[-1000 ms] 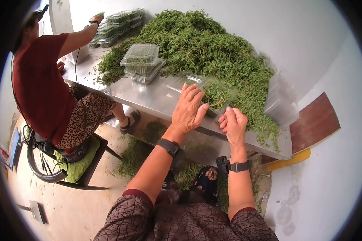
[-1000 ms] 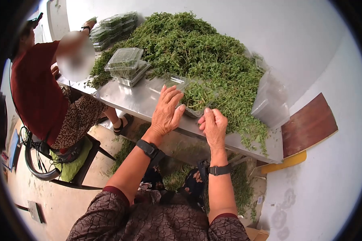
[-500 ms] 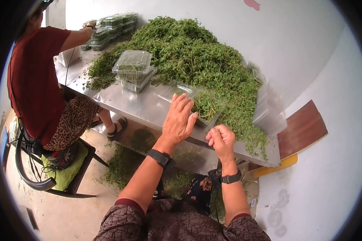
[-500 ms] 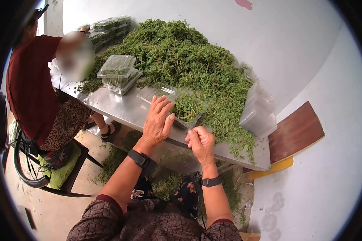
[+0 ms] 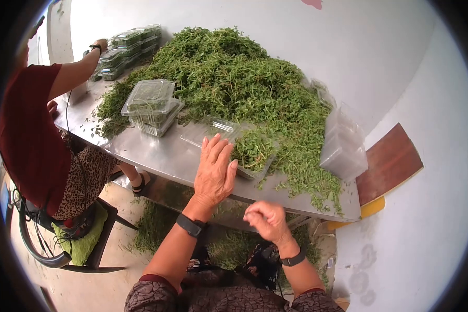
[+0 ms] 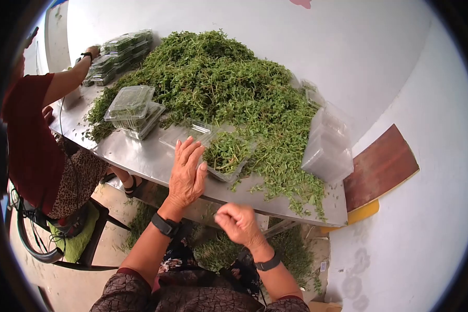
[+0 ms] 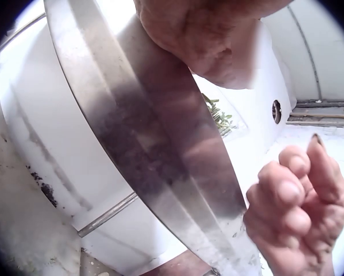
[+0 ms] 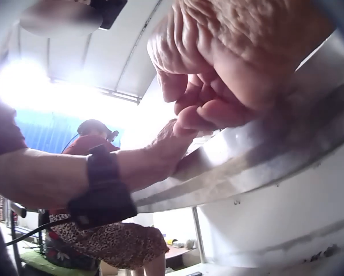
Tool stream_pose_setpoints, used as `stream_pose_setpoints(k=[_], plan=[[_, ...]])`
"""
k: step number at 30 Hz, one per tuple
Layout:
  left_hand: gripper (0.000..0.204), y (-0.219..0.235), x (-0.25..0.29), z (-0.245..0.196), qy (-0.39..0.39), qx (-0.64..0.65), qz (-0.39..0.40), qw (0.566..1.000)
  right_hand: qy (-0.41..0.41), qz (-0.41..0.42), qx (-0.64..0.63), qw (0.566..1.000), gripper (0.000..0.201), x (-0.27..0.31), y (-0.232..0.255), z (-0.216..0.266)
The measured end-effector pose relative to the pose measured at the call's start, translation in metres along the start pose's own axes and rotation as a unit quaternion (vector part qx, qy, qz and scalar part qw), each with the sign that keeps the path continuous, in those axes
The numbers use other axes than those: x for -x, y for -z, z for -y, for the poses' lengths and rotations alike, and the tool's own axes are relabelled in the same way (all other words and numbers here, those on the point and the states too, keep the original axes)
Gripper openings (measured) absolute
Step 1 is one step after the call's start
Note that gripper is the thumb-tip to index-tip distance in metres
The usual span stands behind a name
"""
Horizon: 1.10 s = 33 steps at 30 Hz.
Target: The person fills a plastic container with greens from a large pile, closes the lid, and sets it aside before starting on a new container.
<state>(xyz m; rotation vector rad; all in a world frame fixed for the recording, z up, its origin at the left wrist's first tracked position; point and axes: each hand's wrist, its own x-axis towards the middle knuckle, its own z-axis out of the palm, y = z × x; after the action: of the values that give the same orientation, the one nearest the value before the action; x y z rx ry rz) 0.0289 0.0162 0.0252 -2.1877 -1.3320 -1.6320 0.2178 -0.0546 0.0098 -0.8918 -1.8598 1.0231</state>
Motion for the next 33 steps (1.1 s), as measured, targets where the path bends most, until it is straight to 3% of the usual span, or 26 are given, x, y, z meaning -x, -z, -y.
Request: stream_pose_setpoints(k=[2,3,5,6,7,8,10,12,13,15,18,19,21,24,25,27,28,30,31,33], plan=[[0.035,-0.001,0.0,0.001,-0.003,0.0,0.004,1.0,-0.125,0.071,-0.11,0.983,0.014,0.011,-0.016,0.001],[0.036,0.0,0.001,0.001,-0.004,-0.002,0.005,1.0,-0.165,0.098,-0.09,0.977,0.014,0.02,-0.028,-0.016],[0.036,0.0,0.001,0.001,-0.005,-0.003,0.009,1.0,-0.127,0.152,0.084,0.977,0.017,0.037,-0.047,-0.048],[0.036,0.001,0.001,0.0,-0.006,-0.002,0.01,1.0,-0.174,0.205,0.127,0.955,0.021,0.046,-0.056,-0.064],[0.036,0.001,0.001,0.0,-0.006,-0.003,0.014,1.0,-0.161,0.24,0.125,0.949,0.024,0.066,-0.069,-0.106],[0.036,0.001,0.0,0.0,-0.008,-0.001,0.016,1.0,-0.185,0.336,0.186,0.904,0.024,0.075,-0.084,-0.138],[0.036,0.002,0.0,0.0,-0.008,-0.002,0.02,1.0,-0.212,0.356,0.161,0.896,0.021,0.096,-0.1,-0.165],[0.036,0.003,0.0,-0.001,-0.006,0.001,0.02,1.0,-0.218,0.491,0.176,0.825,0.029,0.112,-0.114,-0.193],[0.036,0.003,0.0,-0.001,-0.006,0.001,0.024,1.0,-0.219,0.49,0.173,0.826,0.029,0.115,-0.121,-0.199],[0.035,0.004,0.0,-0.001,-0.001,0.002,0.029,1.0,-0.265,0.607,0.114,0.741,0.034,0.12,-0.136,-0.21],[0.035,0.007,-0.001,-0.002,0.004,0.006,0.041,0.999,-0.324,0.558,0.057,0.762,0.035,0.161,-0.159,-0.245],[0.035,0.007,-0.002,-0.001,0.004,0.006,0.046,0.999,-0.324,0.557,0.053,0.763,0.035,0.152,-0.156,-0.234],[0.034,0.007,-0.001,-0.002,0.012,0.011,0.048,0.999,-0.351,0.593,0.074,0.721,0.037,0.131,-0.147,-0.205],[0.034,0.008,-0.001,-0.001,0.014,0.002,0.063,0.998,-0.396,0.574,0.058,0.714,0.042,0.111,-0.129,-0.177],[0.035,0.008,0.0,0.0,0.02,0.011,0.065,0.998,-0.395,0.574,0.054,0.715,0.042,0.124,-0.129,-0.194],[0.036,0.009,-0.002,0.0,0.028,0.012,0.069,0.997,-0.471,0.469,-0.102,0.74,0.048,0.175,-0.145,-0.254],[0.037,0.011,-0.002,-0.002,0.038,0.015,0.071,0.997,-0.47,0.469,-0.107,0.74,0.048,0.184,-0.155,-0.267],[0.04,0.013,0.001,-0.002,0.048,0.018,0.083,0.995,-0.62,0.464,-0.136,0.618,0.047,0.198,-0.177,-0.291],[0.041,0.013,0.0,-0.003,0.059,0.006,0.082,0.995,-0.619,0.464,-0.14,0.618,0.047,0.216,-0.192,-0.311],[0.044,0.015,0.0,-0.004,0.081,-0.004,0.088,0.993,-0.514,0.434,0.003,0.74,0.036,0.268,-0.234,-0.364]])
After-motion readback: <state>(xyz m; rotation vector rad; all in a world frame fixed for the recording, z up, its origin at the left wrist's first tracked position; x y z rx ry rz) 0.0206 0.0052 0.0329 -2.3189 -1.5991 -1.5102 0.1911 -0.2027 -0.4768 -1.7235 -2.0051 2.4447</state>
